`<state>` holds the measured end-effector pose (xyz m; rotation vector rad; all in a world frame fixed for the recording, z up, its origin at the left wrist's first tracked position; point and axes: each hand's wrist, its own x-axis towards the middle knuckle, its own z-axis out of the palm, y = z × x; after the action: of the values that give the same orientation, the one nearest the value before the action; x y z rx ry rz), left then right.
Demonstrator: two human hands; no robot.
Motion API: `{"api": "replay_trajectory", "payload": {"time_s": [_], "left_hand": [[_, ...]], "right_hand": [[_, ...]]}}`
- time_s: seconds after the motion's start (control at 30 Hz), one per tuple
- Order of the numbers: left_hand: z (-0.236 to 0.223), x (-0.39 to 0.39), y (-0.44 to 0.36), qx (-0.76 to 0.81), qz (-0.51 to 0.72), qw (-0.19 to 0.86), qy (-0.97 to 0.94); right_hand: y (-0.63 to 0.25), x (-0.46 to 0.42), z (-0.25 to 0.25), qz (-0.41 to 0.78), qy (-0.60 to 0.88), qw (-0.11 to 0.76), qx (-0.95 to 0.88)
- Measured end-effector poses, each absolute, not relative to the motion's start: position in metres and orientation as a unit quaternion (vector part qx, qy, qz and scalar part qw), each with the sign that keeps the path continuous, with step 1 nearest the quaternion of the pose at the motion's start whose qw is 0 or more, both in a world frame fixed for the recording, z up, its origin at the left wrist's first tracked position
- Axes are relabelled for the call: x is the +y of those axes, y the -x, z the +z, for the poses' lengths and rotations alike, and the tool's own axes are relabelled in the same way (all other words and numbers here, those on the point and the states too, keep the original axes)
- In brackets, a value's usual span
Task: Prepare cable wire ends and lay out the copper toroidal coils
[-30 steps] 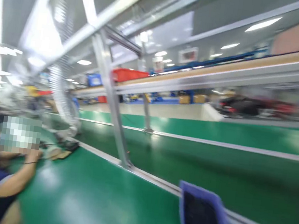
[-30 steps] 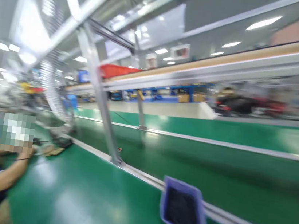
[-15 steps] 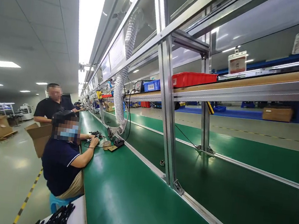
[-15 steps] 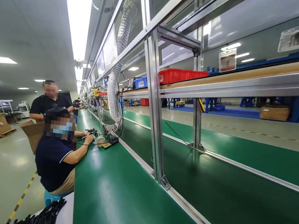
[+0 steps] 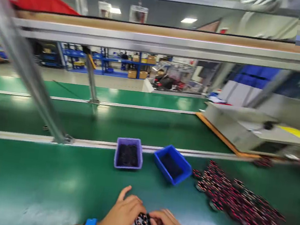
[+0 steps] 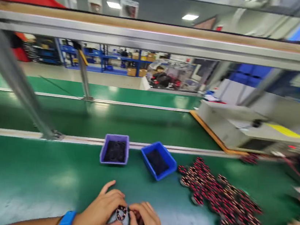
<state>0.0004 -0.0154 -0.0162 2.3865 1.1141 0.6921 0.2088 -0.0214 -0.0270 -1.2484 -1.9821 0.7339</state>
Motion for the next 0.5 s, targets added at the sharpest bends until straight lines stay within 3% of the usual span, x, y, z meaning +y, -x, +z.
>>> {"api": "replay_trajectory", "payload": {"time_s": [0.5], "left_hand": [[-0.022, -0.007, 0.006, 0.385, 0.260, 0.182, -0.866]], "right_hand": [[-0.193, -0.020, -0.032, 0.193, 0.438, 0.359, -0.801]]}}
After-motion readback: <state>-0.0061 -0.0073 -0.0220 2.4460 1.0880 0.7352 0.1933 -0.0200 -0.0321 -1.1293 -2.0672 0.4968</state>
